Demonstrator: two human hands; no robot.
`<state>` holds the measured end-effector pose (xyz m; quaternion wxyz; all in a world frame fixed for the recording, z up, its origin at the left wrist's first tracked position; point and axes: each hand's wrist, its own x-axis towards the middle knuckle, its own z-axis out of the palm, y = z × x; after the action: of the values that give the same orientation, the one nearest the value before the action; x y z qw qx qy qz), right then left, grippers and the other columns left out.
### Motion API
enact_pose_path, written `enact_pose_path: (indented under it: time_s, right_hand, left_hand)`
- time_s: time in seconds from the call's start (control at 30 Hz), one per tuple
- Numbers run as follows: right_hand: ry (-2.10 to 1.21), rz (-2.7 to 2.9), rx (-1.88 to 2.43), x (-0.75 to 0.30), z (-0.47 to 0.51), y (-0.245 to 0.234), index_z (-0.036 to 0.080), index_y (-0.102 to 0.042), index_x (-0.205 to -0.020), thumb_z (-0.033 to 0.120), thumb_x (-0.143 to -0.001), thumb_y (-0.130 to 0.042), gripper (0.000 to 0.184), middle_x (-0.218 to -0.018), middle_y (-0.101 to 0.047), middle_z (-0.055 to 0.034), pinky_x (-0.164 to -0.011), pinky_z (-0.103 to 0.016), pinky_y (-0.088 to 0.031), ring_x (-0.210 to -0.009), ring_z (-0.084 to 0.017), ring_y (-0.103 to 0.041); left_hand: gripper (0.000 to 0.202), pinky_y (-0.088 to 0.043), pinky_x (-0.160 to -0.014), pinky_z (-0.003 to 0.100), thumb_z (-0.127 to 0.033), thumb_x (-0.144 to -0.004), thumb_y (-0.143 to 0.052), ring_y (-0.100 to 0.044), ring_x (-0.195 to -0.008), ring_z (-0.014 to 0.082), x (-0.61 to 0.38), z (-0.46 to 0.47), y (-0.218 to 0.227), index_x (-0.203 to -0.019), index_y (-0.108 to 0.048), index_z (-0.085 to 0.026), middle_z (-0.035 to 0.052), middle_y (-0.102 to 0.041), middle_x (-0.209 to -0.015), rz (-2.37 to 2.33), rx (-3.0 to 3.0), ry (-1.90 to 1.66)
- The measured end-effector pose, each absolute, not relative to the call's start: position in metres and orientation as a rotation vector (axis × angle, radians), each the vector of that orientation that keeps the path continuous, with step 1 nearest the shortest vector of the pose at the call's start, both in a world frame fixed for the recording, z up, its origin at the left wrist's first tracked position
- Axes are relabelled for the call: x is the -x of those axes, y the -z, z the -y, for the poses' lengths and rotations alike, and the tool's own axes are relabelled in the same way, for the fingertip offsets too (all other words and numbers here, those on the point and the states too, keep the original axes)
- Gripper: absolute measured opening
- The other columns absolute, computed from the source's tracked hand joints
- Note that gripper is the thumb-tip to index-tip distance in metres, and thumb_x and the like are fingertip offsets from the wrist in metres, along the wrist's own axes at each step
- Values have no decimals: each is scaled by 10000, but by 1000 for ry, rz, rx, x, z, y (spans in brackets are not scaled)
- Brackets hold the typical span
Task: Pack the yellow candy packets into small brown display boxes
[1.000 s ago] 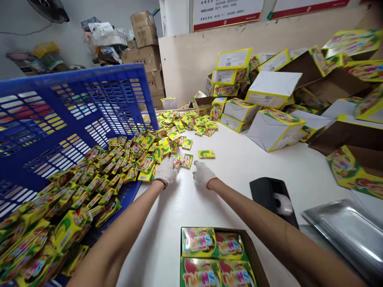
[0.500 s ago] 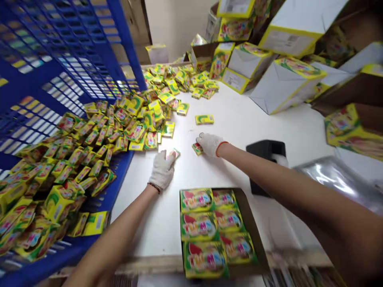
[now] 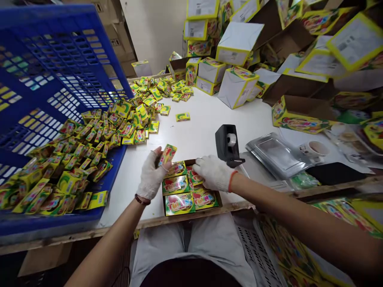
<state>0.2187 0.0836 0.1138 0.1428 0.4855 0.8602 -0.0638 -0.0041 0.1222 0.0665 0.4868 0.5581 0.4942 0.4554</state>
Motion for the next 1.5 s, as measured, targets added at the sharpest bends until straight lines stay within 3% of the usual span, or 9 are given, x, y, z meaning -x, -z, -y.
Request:
enact_pose_path:
  time_s: [0.33, 0.47, 0.57, 0.7, 0.83, 0.97, 1.13, 1.37, 1.5]
  right_hand:
    - [468, -2437, -1472, -212, -74, -73, 100, -568, -1334, 94, -803, -631, 534, -1284, -613, -194, -937, -395, -497, -1136, -321, -615]
    - [640, -2397, -1513, -216, -78, -72, 123, -633, -1236, 97, -731, -707, 511, -1267, -624, -194, -936, -409, -501, -1127, -336, -624]
    - [999, -2416, -1620, -222, -77, -77, 146, -659, -1156, 108, -689, -725, 473, -1201, -658, -149, -897, -362, -513, -1070, -289, -643]
    - [1640, -2550, -2091, -238, -74, -87, 168, -572, -1230, 244, -859, -571, 378, -1076, -681, -71, -843, -323, -523, -953, -190, -637]
    - [1627, -2678, -2337, -255, -82, -102, 160, -593, -992, 333, -797, -633, 263, -891, -652, -31, -816, -328, -502, -855, -176, -592]
    - [2148, -2284, -2390, -254, -85, -103, 177, -539, -987, 378, -659, -752, 439, -760, -601, 28, -676, -294, -493, -681, -140, -548]
    - [2790, -2011, -2300, -238, -76, -94, 198, -564, -996, 445, -642, -773, 480, -924, -681, -16, -759, -307, -522, -805, -165, -623]
    - [2472, -2183, -2444, -244, -85, -106, 190, -553, -923, 450, -650, -749, 424, -694, -592, 44, -602, -266, -461, -620, -125, -523]
    - [1800, -2409, -2484, -254, -101, -116, 181, -585, -922, 333, -754, -646, 235, -690, -600, 40, -615, -254, -436, -622, -124, -513]
  left_hand:
    - [681, -494, -1058, 433, -373, -765, -707, -598, -1223, 275, -20, -73, -56, -1386, -509, -173, 116, -609, -1346, -1261, -1520, -944]
    - [640, -482, -1073, 460, -281, -774, -676, -594, -1219, 277, -23, -72, -51, -1387, -515, -194, 107, -616, -1327, -1285, -1790, -949]
    - [649, -472, -1086, 460, -215, -789, -634, -569, -1247, 275, -28, -79, -53, -1419, -476, -211, 106, -602, -1335, -1267, -2070, -1063]
    - [786, -473, -1073, 474, -84, -760, -553, -562, -1227, 278, -40, -92, -66, -1506, -345, -214, 123, -603, -1295, -1123, -2524, -1109]
    - [836, -436, -1092, 503, -23, -736, -519, -565, -1186, 281, -59, -106, -78, -1522, -294, -196, 126, -622, -1238, -772, -2900, -944]
    - [766, -478, -1035, 462, -43, -756, -526, -571, -1162, 278, -73, -111, -74, -1488, -351, -189, 134, -601, -1236, -904, -2787, -1127]
    - [670, -457, -1060, 460, -190, -813, -602, -542, -1241, 288, -77, -101, -71, -1458, -421, -164, 158, -561, -1315, -1086, -2317, -1253]
    - [357, -551, -774, 328, -424, -848, -602, -668, -850, 196, -69, -108, -95, -1087, -627, -160, 51, -714, -939, -1002, -1477, -856]
    - [278, -491, -722, 320, -423, -936, -492, -629, -773, 189, -63, -91, -97, -902, -635, -188, 33, -692, -803, -1305, -1808, -798]
